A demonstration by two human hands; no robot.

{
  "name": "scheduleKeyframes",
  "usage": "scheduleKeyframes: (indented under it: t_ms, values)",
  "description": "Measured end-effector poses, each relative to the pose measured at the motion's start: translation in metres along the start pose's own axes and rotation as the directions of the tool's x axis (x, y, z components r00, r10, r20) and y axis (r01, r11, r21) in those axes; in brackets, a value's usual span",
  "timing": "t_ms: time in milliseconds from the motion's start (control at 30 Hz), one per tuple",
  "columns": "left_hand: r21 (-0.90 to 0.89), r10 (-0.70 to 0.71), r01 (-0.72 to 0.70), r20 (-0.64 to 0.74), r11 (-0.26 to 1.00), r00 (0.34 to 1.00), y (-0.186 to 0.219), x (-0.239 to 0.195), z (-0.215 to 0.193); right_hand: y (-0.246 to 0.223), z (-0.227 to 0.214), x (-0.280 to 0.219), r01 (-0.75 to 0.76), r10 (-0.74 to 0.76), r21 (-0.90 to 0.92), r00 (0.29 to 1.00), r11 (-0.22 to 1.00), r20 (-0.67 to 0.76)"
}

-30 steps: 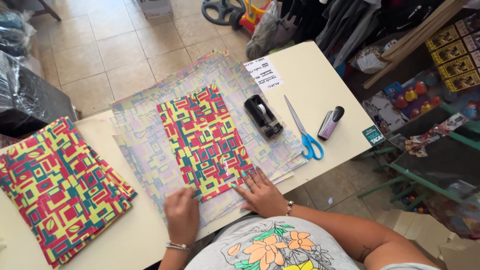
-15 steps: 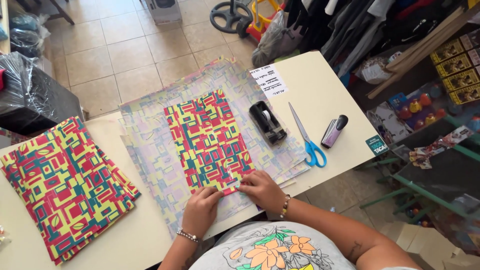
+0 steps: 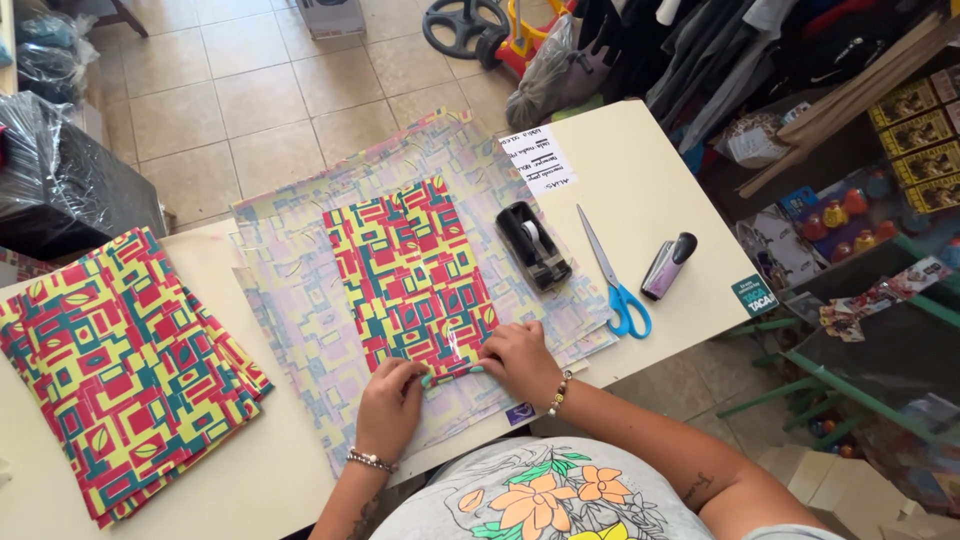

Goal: Folding sheets of patterned wrapping paper into smaller rectangles and occasionally using a stapler to secure them.

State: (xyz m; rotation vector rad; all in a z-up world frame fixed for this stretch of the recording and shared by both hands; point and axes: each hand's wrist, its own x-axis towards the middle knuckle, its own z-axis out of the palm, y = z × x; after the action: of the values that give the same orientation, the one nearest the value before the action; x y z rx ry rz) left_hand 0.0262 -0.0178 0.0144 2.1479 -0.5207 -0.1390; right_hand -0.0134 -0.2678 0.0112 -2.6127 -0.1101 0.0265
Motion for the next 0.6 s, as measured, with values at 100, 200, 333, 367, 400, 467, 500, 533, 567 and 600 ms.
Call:
scheduleKeyframes:
  t_ms: [100, 200, 333, 367, 400, 467, 500, 533, 567, 600]
  values:
    - [-0.001, 0.008, -0.008, -0.046, 1.000, 0.999, 0.001, 0.001, 0.002, -0.012, -0.022, 0.007, -0.152, 0.159, -0.081, 0.984, 0.985, 0.078]
    - [0.020, 0.025, -0.024, -0.089, 1.000, 0.996, 0.008, 0.001, 0.000, -0.020, -0.029, 0.010, -0.251, 0.268, -0.151, 0.957, 0.956, 0.107]
    - [0.099, 0.002, 0.010, -0.115, 0.995, 0.993, 0.000, 0.001, 0.010, -0.032, -0.044, 0.015, -0.386, 0.401, -0.127, 0.907, 0.914, 0.128]
    - [0.093, -0.031, 0.043, -0.122, 0.995, 0.992, 0.000, 0.002, 0.011, -0.029, -0.044, 0.017, -0.413, 0.428, -0.135, 0.895, 0.901, 0.124]
    - [0.087, -0.065, 0.076, -0.129, 0.993, 0.990, 0.000, 0.004, 0.012, -0.027, -0.043, 0.018, -0.439, 0.456, -0.143, 0.882, 0.887, 0.120]
    - [0.099, -0.080, 0.092, -0.121, 0.991, 0.989, 0.005, 0.005, 0.011, -0.035, -0.040, 0.011, -0.359, 0.372, -0.160, 0.927, 0.919, 0.056]
    - [0.111, -0.095, 0.108, -0.115, 0.988, 0.989, 0.008, 0.006, 0.010, -0.039, -0.039, 0.008, -0.277, 0.281, -0.183, 0.960, 0.943, -0.006]
    - [0.111, -0.097, 0.110, -0.119, 0.988, 0.988, 0.008, 0.008, 0.010, -0.035, -0.027, 0.006, -0.273, 0.277, -0.184, 0.961, 0.944, -0.005]
    - [0.115, -0.100, 0.112, -0.108, 0.987, 0.989, 0.008, 0.008, 0.010, -0.031, -0.015, 0.002, 0.129, -0.142, -0.110, 0.983, 0.985, -0.116]
    - [0.119, -0.102, 0.114, -0.097, 0.986, 0.990, 0.008, 0.008, 0.011, -0.026, -0.003, -0.003, 0.518, -0.523, -0.087, 0.817, 0.851, -0.242]
